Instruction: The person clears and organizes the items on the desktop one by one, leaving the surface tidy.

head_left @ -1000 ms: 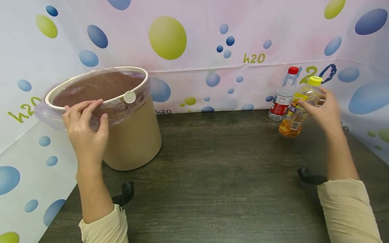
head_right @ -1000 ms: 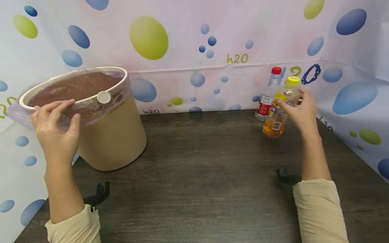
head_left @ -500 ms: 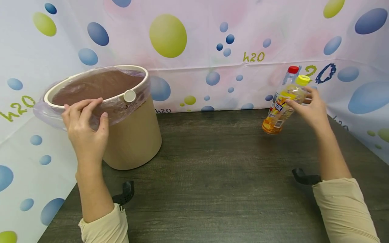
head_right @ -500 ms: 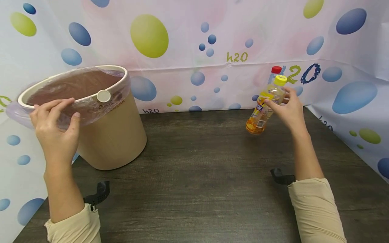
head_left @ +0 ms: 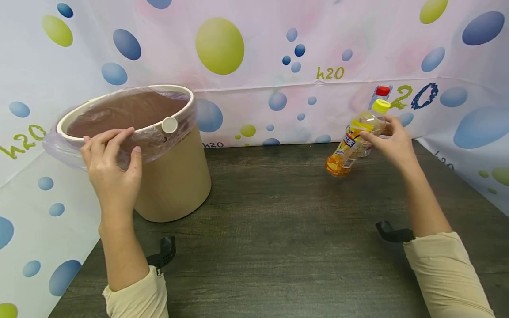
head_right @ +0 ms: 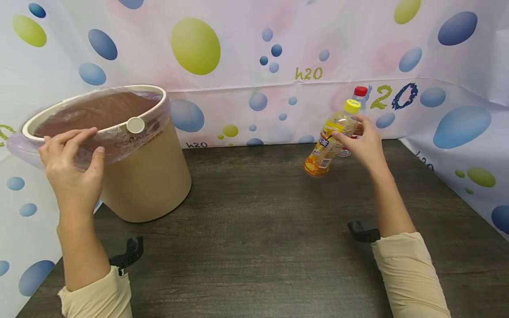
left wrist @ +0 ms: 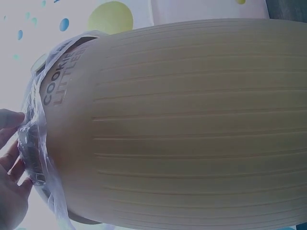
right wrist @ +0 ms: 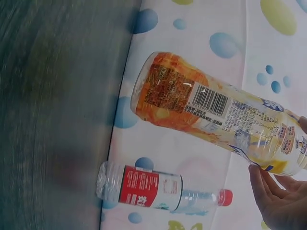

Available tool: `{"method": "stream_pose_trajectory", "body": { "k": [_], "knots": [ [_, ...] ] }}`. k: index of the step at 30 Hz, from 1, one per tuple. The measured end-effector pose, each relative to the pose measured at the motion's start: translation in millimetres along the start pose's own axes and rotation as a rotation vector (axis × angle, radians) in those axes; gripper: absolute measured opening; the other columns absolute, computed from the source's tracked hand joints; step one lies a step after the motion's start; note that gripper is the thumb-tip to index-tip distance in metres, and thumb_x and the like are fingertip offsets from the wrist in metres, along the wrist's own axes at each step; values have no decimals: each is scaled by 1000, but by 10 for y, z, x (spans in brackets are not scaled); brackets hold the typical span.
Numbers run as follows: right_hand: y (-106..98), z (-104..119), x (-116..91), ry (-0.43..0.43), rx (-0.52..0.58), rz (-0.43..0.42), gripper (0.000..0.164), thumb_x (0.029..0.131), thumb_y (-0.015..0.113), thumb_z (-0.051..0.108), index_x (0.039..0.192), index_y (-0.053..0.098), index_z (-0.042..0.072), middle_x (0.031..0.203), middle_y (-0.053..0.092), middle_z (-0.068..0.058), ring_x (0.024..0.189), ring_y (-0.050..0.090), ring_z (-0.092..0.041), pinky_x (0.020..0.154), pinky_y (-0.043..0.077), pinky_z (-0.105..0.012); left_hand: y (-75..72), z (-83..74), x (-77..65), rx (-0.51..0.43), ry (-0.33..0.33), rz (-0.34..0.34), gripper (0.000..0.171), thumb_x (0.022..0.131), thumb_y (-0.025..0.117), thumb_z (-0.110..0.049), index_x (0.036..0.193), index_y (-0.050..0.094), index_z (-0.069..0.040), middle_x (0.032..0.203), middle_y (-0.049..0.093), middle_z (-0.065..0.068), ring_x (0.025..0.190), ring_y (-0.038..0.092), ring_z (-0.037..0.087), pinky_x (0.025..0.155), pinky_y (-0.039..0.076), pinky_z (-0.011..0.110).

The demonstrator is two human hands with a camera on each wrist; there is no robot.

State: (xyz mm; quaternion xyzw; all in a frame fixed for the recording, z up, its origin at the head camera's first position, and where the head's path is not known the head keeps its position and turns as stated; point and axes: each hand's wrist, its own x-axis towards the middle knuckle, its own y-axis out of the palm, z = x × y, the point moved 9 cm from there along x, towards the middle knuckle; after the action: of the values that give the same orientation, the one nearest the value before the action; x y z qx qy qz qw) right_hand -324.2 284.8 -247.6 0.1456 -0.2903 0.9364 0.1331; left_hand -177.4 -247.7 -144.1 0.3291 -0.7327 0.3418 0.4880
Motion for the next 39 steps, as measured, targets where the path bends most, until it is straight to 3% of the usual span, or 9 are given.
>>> {"method": "stream_pose_trajectory", "body": {
  "k": [4, 8, 11, 18, 26, 32, 39],
  "knots": [
    [62, 45, -6, -29, 16, 15, 78, 86, 59, 40, 144, 19, 4, 135, 38, -25, 117, 40, -38, 86, 43, -40, 0, -16, 13, -5, 1, -1, 27, 76, 59, 8, 102, 66, 7, 104, 58, 22, 110, 41, 36, 107, 9, 33],
    [118, 83, 2, -73, 38, 24, 75, 87, 60, 34, 143, 21, 4, 130, 41, -25, 104, 45, -28, 69, 41, -16, 8, -4, 19, -6, -2, -1, 27, 76, 60, 8, 102, 66, 6, 104, 58, 22, 110, 41, 35, 107, 9, 32],
    [157, 108, 1, -95, 62, 31, 74, 87, 61, 30, 143, 22, 4, 127, 42, -25, 98, 46, -21, 64, 40, -10, 21, 19, 21, -5, -3, 1, 27, 76, 60, 7, 102, 67, 5, 105, 58, 21, 110, 41, 34, 107, 9, 32],
    [269, 156, -32, -86, 104, 86, 74, 88, 60, 31, 144, 19, 6, 129, 41, -24, 103, 46, -24, 68, 41, -12, 37, 65, 6, -14, -6, -3, 28, 76, 61, 6, 103, 68, 4, 105, 58, 19, 111, 42, 32, 108, 9, 32],
    [373, 263, -69, -126, 185, 82, 67, 88, 60, 25, 140, 24, 2, 124, 44, -20, 94, 50, -8, 69, 41, -15, 33, 81, -17, -16, -13, -8, 28, 75, 61, 6, 103, 68, 3, 105, 58, 20, 111, 42, 32, 108, 9, 32],
    [440, 327, -97, -141, 268, 88, 62, 87, 61, 22, 137, 29, 2, 114, 50, -9, 90, 53, -4, 69, 42, -15, 35, 83, -22, -18, -11, -9, 29, 75, 62, 6, 103, 68, 3, 106, 59, 20, 111, 42, 32, 108, 10, 32],
    [519, 393, -119, -116, 312, 107, 64, 87, 61, 22, 138, 29, 2, 115, 48, -11, 95, 53, -8, 75, 43, -16, 36, 67, -22, -18, -2, -9, 29, 75, 62, 6, 103, 68, 3, 105, 59, 20, 111, 42, 32, 108, 10, 33]
  ]
}}
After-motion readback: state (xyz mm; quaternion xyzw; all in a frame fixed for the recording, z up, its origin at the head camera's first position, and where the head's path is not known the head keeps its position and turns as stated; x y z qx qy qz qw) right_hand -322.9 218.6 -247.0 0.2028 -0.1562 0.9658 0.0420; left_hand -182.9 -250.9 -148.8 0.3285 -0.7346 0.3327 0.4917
